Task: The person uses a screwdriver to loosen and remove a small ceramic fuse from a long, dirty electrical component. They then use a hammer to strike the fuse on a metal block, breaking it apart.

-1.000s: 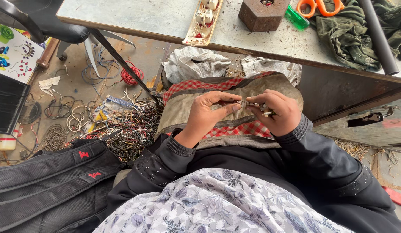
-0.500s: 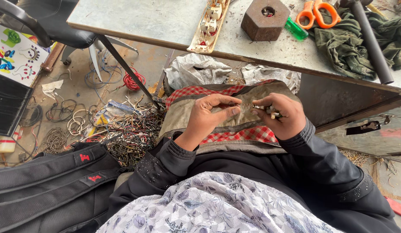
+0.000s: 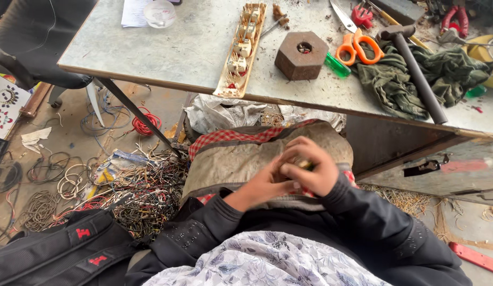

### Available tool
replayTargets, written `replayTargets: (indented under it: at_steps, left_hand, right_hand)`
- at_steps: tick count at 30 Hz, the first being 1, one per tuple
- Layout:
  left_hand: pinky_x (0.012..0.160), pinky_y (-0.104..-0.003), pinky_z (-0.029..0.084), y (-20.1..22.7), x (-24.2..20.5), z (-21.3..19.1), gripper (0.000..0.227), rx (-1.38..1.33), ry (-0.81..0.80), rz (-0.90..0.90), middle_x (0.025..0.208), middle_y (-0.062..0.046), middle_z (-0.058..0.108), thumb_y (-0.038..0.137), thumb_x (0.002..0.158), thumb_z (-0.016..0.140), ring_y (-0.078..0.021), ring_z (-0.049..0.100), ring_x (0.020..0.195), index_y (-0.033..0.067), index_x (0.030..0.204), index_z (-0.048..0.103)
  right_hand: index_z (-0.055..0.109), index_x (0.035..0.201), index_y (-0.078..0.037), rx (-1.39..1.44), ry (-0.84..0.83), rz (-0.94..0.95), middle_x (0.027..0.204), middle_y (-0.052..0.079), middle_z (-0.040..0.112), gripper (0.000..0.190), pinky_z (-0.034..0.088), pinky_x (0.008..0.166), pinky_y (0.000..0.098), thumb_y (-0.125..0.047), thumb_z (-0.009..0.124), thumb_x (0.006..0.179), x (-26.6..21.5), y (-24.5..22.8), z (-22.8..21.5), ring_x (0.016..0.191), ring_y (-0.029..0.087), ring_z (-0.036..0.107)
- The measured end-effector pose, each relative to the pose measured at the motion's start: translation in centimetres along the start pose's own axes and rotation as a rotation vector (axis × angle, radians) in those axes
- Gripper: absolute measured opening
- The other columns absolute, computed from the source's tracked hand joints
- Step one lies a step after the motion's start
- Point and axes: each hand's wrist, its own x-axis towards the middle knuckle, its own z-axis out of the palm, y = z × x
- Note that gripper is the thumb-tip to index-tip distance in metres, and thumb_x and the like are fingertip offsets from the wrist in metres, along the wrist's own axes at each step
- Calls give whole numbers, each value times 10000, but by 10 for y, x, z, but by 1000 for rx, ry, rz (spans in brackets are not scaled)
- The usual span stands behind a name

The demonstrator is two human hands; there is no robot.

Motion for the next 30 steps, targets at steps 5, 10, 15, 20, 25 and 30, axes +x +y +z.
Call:
replayTargets:
  at_steps: [5, 10, 15, 20, 25, 30]
  left_hand:
    - [837, -218, 516, -35, 5, -33, 333, 75, 75, -46, 1121, 30, 656, 228, 1134, 578, -48, 587, 971, 56, 1415, 624]
    - [684, -203, 438, -53, 8, -75, 309, -18, 201, -120, 919, 39, 611, 206, 1091, 564, -49, 514, 775, 74, 1346, 676]
    - [659, -230, 457, -88, 7, -129, 260, -104, 431, -213, 862, 47, 599, 186, 1050, 604, -62, 549, 770, 75, 1260, 709]
    - [597, -292, 471, -124, 7, -172, 162, -431, 529, -385, 801, 18, 572, 199, 1045, 670, -115, 552, 677, 74, 1126, 605]
    - [638, -286, 505, -123, 5, -185, 257, -449, 519, -398, 856, -34, 646, 197, 1027, 638, -120, 561, 679, 14, 1205, 616]
    - [621, -255, 491, -101, 15, -193, 395, -533, 486, -431, 834, -21, 628, 214, 1000, 632, -91, 543, 663, 29, 1348, 666]
  right_hand:
    - [722, 988, 7, 86, 72, 56, 1114, 84, 640, 162, 498, 826, 271, -83, 747, 856, 12, 18, 0, 1012, 145, 626]
    - [704, 1021, -17, 241, 280, 340, 868, 2, 636, 100, 403, 570, 232, -50, 704, 926, 46, 22, -55, 651, 83, 524]
    - [751, 1108, -18, -506, 363, -31, 1014, 50, 730, 185, 506, 737, 244, -105, 809, 954, 130, 49, -130, 813, 90, 640]
    - [791, 1033, -58, -890, 361, -215, 1041, 129, 736, 125, 563, 873, 393, -123, 824, 932, 254, 123, -234, 972, 262, 711]
    - [790, 948, -77, -1109, 433, -93, 1024, 161, 723, 126, 539, 907, 474, -169, 790, 862, 349, 200, -298, 989, 363, 688]
    - [783, 1007, -84, -1236, 491, -19, 1055, 188, 718, 216, 517, 797, 512, -168, 802, 809, 409, 248, -307, 926, 408, 674]
